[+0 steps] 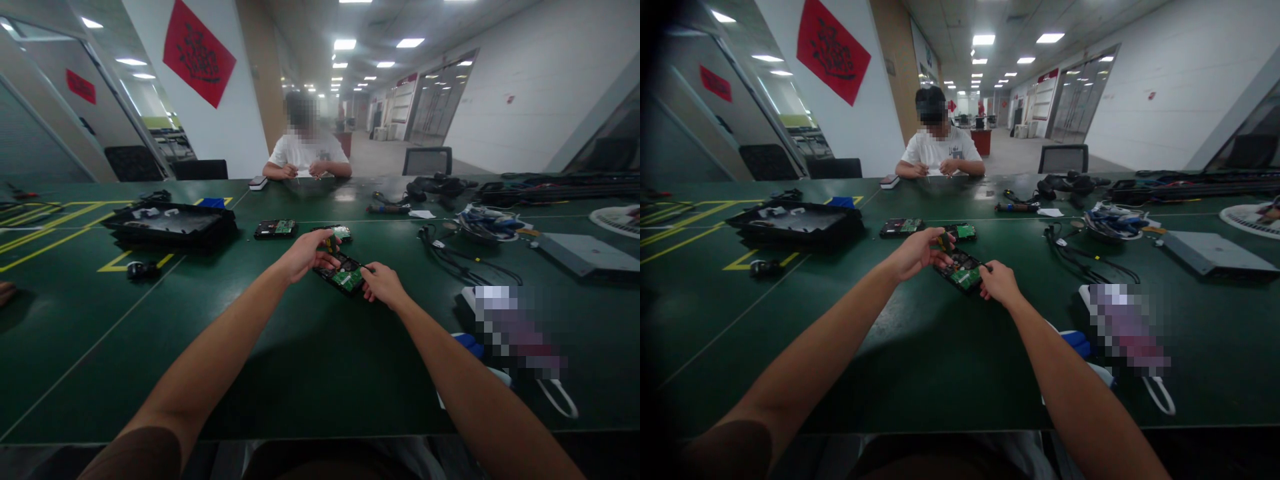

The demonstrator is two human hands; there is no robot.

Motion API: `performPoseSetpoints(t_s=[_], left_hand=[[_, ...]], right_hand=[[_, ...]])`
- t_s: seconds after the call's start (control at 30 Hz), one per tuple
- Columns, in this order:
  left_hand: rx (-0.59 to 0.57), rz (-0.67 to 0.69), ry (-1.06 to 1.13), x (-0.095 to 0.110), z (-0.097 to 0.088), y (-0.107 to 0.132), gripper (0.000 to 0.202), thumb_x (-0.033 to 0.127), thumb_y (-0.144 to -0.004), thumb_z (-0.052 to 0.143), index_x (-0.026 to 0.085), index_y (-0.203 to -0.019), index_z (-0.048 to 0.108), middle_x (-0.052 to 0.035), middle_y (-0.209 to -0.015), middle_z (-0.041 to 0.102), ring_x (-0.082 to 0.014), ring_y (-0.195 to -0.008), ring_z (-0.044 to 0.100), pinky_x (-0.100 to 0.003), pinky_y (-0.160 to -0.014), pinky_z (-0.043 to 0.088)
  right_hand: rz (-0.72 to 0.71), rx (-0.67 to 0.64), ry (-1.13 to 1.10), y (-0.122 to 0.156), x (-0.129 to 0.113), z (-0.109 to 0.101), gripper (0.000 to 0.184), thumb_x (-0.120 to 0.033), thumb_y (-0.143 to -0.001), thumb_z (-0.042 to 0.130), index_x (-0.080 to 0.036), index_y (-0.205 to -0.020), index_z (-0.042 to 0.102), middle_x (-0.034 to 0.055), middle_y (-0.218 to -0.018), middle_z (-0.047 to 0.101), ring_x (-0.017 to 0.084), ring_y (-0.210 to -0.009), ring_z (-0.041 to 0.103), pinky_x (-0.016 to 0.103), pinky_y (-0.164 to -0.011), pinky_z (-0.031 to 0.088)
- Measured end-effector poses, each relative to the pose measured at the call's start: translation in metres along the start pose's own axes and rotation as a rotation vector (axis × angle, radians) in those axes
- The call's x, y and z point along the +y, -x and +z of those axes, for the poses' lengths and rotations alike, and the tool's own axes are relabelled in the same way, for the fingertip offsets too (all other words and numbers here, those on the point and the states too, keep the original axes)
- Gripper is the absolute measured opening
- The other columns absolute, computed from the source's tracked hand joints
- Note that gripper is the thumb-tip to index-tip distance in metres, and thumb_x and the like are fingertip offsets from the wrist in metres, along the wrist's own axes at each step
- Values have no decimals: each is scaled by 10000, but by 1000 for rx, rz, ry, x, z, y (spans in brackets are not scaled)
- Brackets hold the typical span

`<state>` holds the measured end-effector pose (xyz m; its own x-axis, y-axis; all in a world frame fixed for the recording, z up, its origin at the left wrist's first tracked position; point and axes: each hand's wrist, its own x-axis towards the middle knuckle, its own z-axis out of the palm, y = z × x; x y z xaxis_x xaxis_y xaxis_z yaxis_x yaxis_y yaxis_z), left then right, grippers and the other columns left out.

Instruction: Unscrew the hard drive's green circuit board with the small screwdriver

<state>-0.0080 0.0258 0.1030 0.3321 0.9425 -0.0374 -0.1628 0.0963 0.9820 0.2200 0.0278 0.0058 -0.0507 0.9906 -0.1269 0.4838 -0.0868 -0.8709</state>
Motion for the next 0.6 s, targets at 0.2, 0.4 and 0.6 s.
performPoseSetpoints(t_s=[0.2,0.4,0.6], left_hand=[[10,19,5,-1,0,0,330,414,-976,571,124,-1101,664,-123,-994,692,-178,-667,719,-266,-566,567],[33,24,19,0,2,1,323,407,-973,587,121,-1100,670,-126,-985,692,-169,-652,709,-262,-559,551],[40,23,43,2,2,2,301,388,-977,589,115,-1069,675,-124,-978,688,-158,-644,701,-257,-562,548]], right_hand=[[-4,7,-16,0,0,1,241,-332,-1013,539,-159,-1166,609,3,-629,667,142,-457,657,202,-375,506],[-7,7,-27,1,0,1,233,-328,-1014,549,-160,-1166,605,4,-637,672,148,-460,654,219,-379,514],[-1,8,-31,1,0,0,261,-382,-1026,535,-168,-1147,619,8,-628,681,153,-466,659,224,-377,510]])
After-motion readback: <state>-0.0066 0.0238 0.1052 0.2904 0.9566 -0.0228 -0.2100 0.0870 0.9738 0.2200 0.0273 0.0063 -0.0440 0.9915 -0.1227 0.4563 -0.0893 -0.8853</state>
